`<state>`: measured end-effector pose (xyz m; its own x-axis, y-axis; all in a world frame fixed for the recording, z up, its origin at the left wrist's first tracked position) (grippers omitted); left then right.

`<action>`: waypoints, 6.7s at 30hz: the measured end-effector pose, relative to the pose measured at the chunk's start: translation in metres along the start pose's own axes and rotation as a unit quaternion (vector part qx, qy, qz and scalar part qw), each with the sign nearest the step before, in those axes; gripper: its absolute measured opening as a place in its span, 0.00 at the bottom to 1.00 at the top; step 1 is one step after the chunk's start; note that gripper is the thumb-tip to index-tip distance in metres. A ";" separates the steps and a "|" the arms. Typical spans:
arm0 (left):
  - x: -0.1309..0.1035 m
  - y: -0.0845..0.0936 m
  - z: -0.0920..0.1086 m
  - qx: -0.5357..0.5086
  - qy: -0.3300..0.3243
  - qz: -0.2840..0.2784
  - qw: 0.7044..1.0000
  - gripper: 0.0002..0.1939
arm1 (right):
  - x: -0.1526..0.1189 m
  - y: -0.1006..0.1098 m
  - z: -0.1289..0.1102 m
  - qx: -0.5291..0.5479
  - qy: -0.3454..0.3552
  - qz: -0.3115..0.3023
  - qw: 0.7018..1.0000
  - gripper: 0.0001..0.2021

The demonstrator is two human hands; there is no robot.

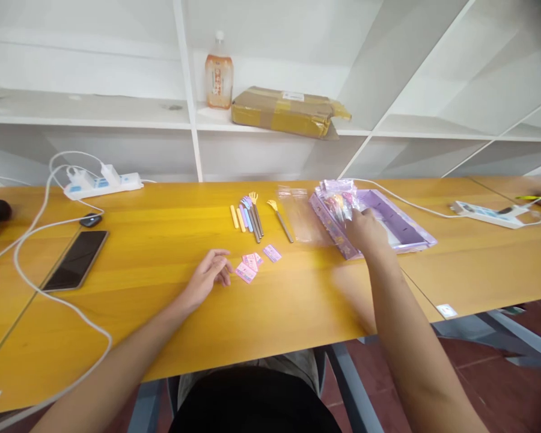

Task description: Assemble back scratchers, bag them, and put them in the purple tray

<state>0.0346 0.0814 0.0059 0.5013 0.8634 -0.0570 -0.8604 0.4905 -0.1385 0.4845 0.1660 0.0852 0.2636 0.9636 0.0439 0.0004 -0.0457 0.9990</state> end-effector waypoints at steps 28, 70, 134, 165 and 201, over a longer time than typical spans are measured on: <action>0.003 0.008 -0.005 0.027 0.004 -0.001 1.000 0.20 | -0.013 -0.017 -0.272 0.108 0.187 -0.120 0.969 0.19; -0.003 0.002 0.007 0.173 0.006 -0.028 0.984 0.21 | -0.094 -0.067 -0.233 0.766 0.162 -0.254 0.567 0.26; -0.017 -0.010 0.048 0.541 -0.079 0.048 0.836 0.18 | -0.065 -0.063 -0.196 0.812 0.161 -0.149 0.542 0.27; -0.010 -0.012 0.036 0.427 -0.056 0.001 0.902 0.17 | -0.091 -0.060 -0.225 0.759 0.281 -0.184 0.558 0.31; -0.008 -0.025 -0.009 0.034 0.108 -0.104 0.988 0.26 | -0.154 -0.066 -0.265 0.677 0.367 -0.289 0.568 0.36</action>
<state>0.0525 0.0610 0.0013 0.6690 0.7018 -0.2447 -0.7377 0.6672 -0.1032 0.1882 0.0901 0.0154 -0.6315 0.7482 0.2036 0.7557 0.6527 -0.0548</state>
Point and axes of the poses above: each hand's wrist, its own x-axis towards the middle knuckle, its own y-axis out of the back of the hand, z = x × y, the point moved 10 cm from there along x, towards the middle knuckle, and after that the axes turned 13 degrees about -z, right-handed, at the moved point
